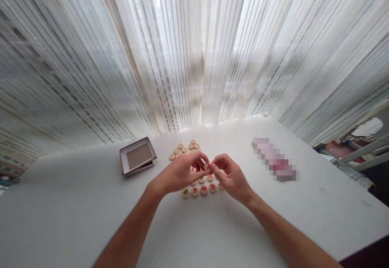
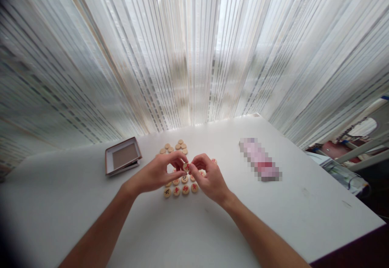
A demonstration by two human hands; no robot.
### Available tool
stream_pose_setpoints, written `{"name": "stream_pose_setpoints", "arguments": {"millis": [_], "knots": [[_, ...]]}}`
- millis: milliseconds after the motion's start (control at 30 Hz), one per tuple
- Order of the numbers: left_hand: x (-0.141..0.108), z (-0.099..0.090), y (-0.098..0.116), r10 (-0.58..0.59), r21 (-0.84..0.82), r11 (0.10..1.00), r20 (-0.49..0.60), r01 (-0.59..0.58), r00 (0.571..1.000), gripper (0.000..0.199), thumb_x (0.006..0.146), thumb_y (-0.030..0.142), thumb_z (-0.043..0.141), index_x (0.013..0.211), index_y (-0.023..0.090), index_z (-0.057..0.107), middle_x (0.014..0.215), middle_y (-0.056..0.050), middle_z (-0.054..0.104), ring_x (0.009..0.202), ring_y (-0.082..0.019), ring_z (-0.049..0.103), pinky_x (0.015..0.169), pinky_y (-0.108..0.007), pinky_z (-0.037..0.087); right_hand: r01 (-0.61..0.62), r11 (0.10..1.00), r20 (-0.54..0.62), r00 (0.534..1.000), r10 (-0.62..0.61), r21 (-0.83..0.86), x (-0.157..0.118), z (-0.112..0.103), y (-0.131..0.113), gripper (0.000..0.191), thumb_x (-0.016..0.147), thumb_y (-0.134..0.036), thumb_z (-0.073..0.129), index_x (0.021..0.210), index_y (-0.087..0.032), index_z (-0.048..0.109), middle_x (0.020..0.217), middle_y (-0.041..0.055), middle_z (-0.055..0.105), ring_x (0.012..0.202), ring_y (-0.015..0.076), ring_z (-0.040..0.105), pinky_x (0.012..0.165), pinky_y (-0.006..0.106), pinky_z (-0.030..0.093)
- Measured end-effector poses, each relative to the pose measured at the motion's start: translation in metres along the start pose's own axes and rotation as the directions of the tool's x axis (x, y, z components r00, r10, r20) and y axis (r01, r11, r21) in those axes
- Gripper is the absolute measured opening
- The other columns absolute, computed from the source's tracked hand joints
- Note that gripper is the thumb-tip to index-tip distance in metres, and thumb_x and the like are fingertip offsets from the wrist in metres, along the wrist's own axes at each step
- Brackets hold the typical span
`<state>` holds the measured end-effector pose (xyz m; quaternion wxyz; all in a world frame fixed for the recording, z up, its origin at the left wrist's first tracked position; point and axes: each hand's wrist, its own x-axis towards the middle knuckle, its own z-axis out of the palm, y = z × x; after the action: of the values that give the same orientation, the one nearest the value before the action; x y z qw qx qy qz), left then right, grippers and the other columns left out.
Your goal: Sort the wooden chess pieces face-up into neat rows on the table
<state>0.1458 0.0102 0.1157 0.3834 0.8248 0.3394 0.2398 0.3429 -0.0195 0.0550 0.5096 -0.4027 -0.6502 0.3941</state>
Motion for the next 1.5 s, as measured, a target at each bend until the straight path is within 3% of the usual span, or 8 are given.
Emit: {"name": "stream_pose_setpoints", "arguments": {"millis": [400, 833, 1500], "knots": [[-0.0001, -0.0003, -0.0022, 0.003, -0.01, 1.0, 0.0, -0.003, 1.0, 0.019, 0.089, 0.029, 0.065, 0.105, 0.019, 0.063, 0.088, -0.004, 0.071, 0.079, -0.016, 0.067, 0.073, -0.028, 0.054, -0.006, 1.0, 0.019, 1.0, 0.006, 0.012, 0.0007, -0.0007, -0.0027, 0.02, 0.091, -0.037, 0.064, 0.097, -0.021, 0.055, 0.09, 0.004, 0.067, 0.084, 0.0185, 0.069, 0.079, 0.034, 0.059], [-0.0006, 0.0026, 0.0056, 0.019, 0.077, 0.997, 0.016, -0.02, 1.0, 0.013, 0.09, 0.026, 0.063, 0.102, 0.02, 0.065, 0.084, -0.002, 0.072, 0.077, -0.015, 0.067, 0.073, -0.027, 0.052, -0.022, 0.999, -0.014, 1.0, 0.022, -0.024, 0.0005, -0.0035, -0.0008, 0.021, 0.09, -0.039, 0.066, 0.088, -0.021, 0.056, 0.08, 0.0012, 0.066, 0.074, 0.0168, 0.068, 0.07, 0.03, 0.057], [-0.0003, -0.0013, -0.0014, 0.02, 0.004, 1.0, 0.031, -0.02, 0.999, 0.017, 0.09, 0.021, 0.063, 0.107, 0.022, 0.062, 0.089, -0.001, 0.071, 0.08, -0.015, 0.067, 0.073, -0.026, 0.053, -0.013, 0.997, 0.026, 1.0, 0.011, 0.072, 0.0013, -0.0019, -0.0046, 0.013, 0.094, -0.032, 0.06, 0.098, -0.019, 0.056, 0.09, 0.0038, 0.064, 0.078, 0.0171, 0.068, 0.074, 0.032, 0.057]]}}
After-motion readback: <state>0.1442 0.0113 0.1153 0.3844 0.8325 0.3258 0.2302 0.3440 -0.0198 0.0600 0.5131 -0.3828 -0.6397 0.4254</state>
